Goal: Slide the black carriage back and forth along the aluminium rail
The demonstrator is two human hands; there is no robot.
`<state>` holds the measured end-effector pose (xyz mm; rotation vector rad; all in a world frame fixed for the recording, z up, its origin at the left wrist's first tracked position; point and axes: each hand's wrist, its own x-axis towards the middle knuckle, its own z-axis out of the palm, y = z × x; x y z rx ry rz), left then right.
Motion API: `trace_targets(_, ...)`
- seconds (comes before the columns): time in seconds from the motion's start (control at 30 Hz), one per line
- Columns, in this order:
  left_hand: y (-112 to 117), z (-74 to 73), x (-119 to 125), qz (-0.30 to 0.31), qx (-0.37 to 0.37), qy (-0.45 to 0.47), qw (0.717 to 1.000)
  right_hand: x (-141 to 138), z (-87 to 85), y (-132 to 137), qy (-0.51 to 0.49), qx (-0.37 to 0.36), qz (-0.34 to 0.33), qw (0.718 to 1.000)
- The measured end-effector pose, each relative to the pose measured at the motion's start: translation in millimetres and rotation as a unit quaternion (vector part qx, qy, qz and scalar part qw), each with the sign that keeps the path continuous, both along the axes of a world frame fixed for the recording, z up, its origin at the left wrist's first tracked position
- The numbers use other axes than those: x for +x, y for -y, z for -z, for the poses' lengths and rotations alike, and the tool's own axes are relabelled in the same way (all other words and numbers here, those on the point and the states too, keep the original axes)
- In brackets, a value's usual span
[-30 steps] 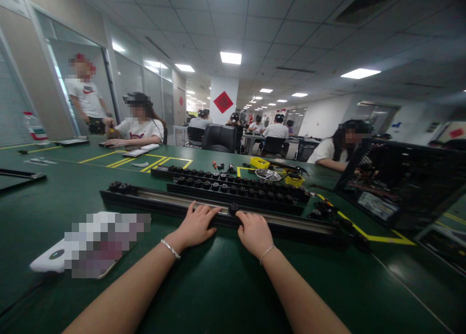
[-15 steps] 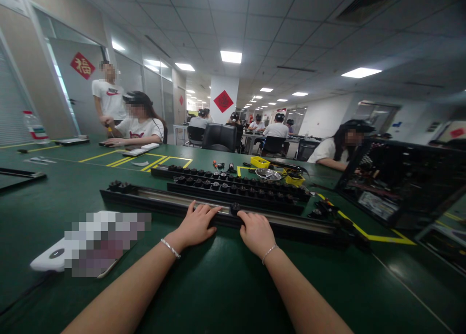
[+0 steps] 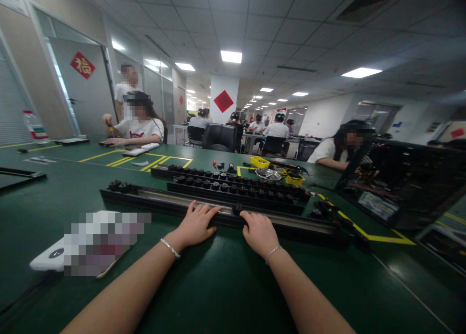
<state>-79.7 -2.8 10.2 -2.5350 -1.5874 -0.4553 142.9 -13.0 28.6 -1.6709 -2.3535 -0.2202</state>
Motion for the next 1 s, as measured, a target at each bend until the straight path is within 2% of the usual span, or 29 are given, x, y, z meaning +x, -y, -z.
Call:
trace_targets(0.53, -0.4, -0.4, -0.2, 0.005, 0.010, -0.005, 1.000, 11.1, -3.9, -2.3, -0.006, 0.001, -0.003, 1.000)
trace_targets(0.8, -0.6, 0.2, 0.0, 0.004, 0.009, -0.007, 1.000, 10.6, -8.2, -2.7, 0.008, -0.026, -0.003, 1.000)
trace_targets(1.0, -1.2, 0.7, -0.3, 0.006, 0.011, -0.004, 1.000, 13.1, -8.2, -5.0, -0.016, -0.025, -0.013, 0.999)
